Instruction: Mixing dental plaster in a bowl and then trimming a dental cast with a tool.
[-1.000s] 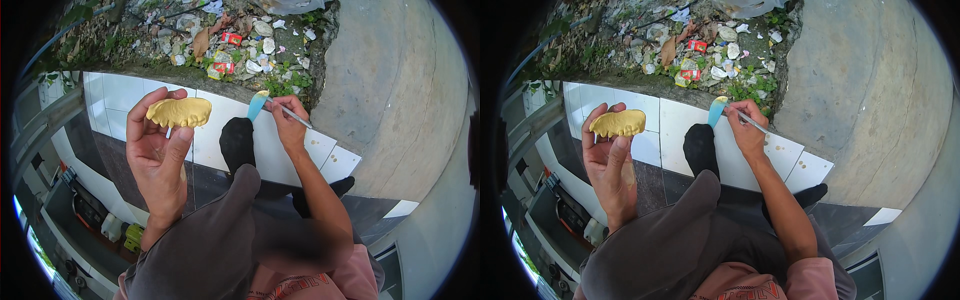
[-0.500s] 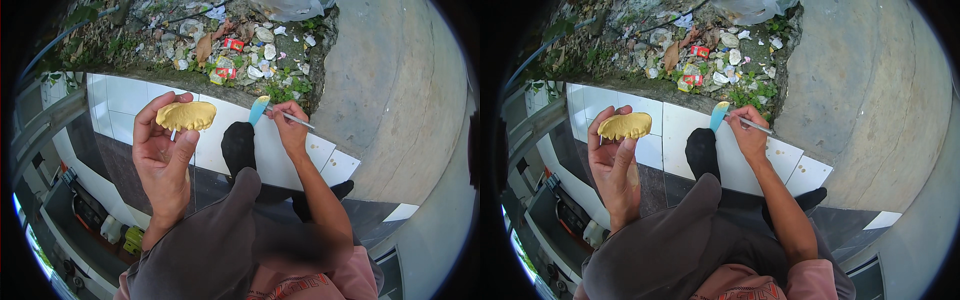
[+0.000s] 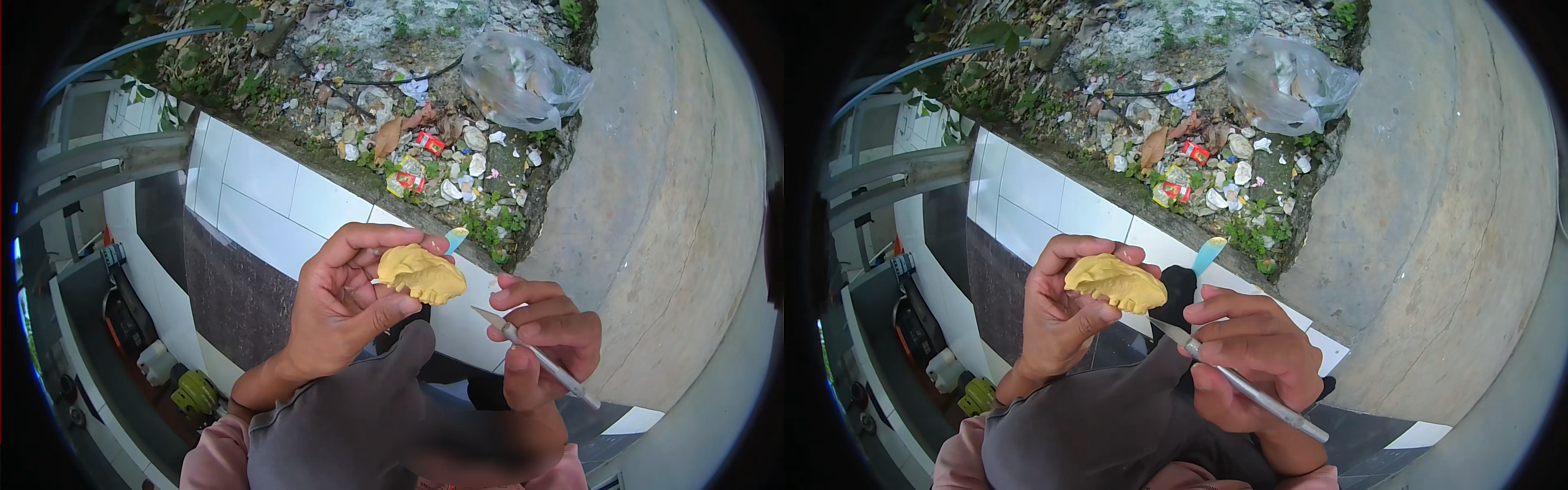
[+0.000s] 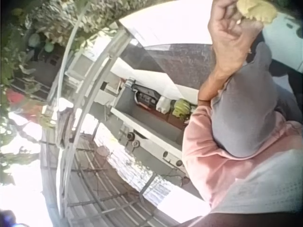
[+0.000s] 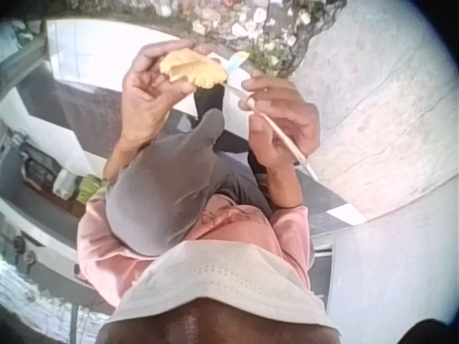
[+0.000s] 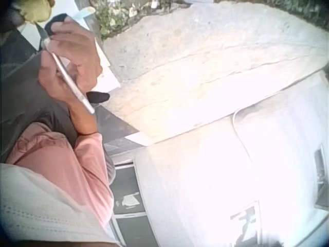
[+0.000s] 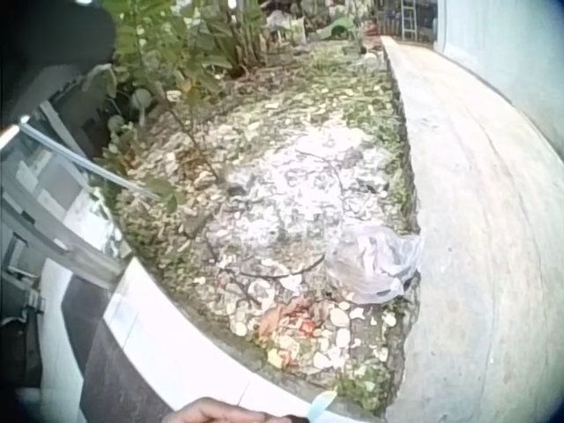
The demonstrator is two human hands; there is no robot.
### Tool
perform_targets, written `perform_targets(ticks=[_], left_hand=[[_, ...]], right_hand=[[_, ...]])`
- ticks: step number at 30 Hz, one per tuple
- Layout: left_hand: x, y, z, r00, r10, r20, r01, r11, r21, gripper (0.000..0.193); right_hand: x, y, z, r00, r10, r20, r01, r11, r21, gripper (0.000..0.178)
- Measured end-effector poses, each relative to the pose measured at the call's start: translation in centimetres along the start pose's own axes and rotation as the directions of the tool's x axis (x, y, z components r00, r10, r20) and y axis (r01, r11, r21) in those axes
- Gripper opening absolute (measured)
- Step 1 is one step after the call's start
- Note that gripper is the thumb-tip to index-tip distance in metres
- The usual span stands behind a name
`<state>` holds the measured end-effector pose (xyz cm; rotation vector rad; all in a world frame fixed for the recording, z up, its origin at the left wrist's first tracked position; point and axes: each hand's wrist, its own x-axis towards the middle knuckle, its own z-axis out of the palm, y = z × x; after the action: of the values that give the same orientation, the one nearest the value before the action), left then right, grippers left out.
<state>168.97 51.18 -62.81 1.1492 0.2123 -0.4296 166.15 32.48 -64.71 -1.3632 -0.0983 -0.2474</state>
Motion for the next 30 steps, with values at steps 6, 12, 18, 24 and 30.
perform_targets(ticks=[6,12,18,24,30], left_hand=[[-0.2,0.8,0.0,0.974,0.109,0.199,-0.114,0.993,0.017,0.045],[-0.4,0.7,0.1,0.979,0.134,0.157,-0.150,0.984,0.097,0.047],[-0.2,1.2,-0.4,0.961,0.164,0.222,-0.195,0.973,0.125,0.048],[0.0,0.9,0.1,0.954,0.189,0.232,-0.187,0.982,-0.028,0.041],[-0.3,0.9,0.0,0.971,0.152,0.183,-0.169,0.983,0.078,0.047]], right_hand=[[0.3,-1.1,1.0,0.997,-0.023,0.073,0.028,0.997,-0.070,0.019],[-0.1,-0.7,1.4,0.999,-0.033,0.040,0.035,0.999,-0.031,0.019],[0.1,-1.0,1.9,0.998,-0.014,0.066,0.020,0.996,-0.091,0.022],[0.1,-1.2,1.6,0.998,-0.011,0.054,0.016,0.994,-0.108,0.022],[0.1,-1.4,1.9,0.998,-0.013,0.058,0.020,0.992,-0.128,0.022]])
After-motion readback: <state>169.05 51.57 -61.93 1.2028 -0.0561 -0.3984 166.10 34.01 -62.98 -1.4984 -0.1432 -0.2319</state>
